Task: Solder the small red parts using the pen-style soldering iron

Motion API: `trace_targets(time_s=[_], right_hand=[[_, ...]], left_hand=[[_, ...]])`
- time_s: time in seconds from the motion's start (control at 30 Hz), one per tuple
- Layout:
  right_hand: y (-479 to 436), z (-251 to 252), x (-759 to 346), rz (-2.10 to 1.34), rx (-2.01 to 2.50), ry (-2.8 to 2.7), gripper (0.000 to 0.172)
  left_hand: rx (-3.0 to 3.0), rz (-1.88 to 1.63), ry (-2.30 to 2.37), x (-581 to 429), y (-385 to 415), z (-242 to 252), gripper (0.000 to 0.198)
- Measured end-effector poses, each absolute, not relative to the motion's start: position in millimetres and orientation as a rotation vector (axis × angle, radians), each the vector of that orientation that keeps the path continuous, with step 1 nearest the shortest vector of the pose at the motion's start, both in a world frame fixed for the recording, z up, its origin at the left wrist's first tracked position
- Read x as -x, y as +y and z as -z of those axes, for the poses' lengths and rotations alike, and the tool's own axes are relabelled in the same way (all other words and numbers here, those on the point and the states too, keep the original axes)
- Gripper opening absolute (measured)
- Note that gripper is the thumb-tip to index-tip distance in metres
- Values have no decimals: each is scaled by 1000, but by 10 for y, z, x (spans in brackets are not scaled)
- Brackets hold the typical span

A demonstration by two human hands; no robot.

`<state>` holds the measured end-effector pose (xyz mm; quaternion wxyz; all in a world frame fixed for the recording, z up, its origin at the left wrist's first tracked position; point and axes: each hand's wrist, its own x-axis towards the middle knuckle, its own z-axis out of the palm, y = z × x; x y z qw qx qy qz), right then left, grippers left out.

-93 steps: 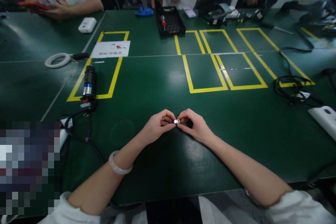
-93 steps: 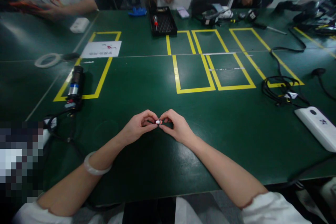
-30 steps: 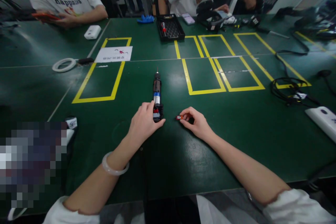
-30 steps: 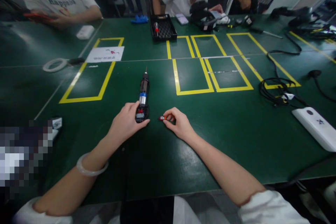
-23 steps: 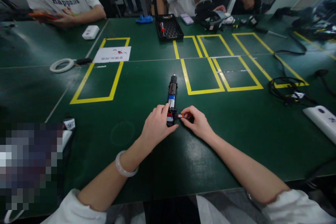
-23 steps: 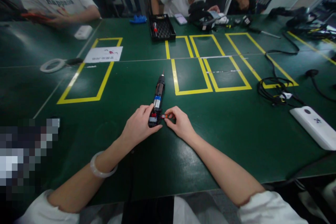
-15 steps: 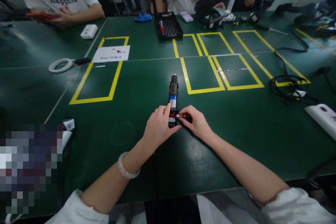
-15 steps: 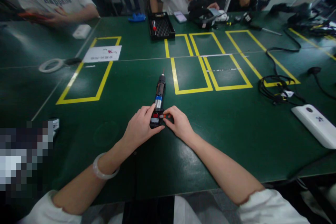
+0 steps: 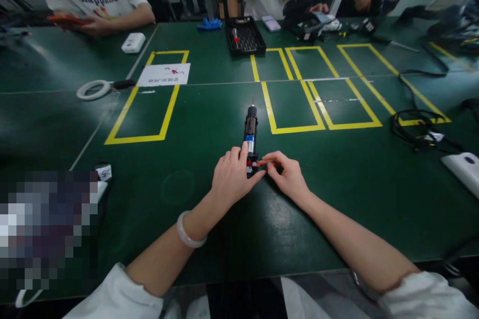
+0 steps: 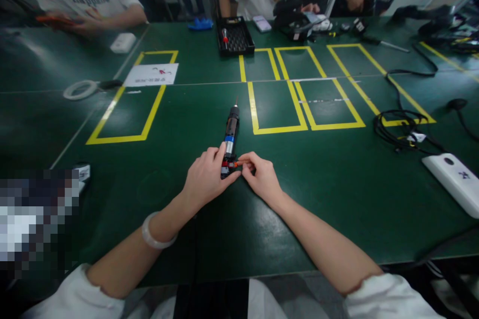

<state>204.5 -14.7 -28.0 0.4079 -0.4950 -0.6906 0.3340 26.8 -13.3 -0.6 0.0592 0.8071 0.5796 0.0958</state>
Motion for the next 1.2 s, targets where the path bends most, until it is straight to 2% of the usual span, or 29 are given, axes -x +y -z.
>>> trace_targets(time_s=[0.4,0.67,0.97,1.2], right_hand=[[-90,398,-2088,-936,1149,-1762,17],[-110,372,-2106,-930,1153,-1816,19],[-120,357,-2095,-942,1150,-1835,18],[-119,344,-2095,-945,1162,-1852,18]], left_hand=[[-2587,-92,1844,-88,-90,-85,67],[-2566,96,2062,802,-22,-100,67],[-2243,223,2317,2005,268,-22,71],[-2047,321,2446,2396,388,-96,72]])
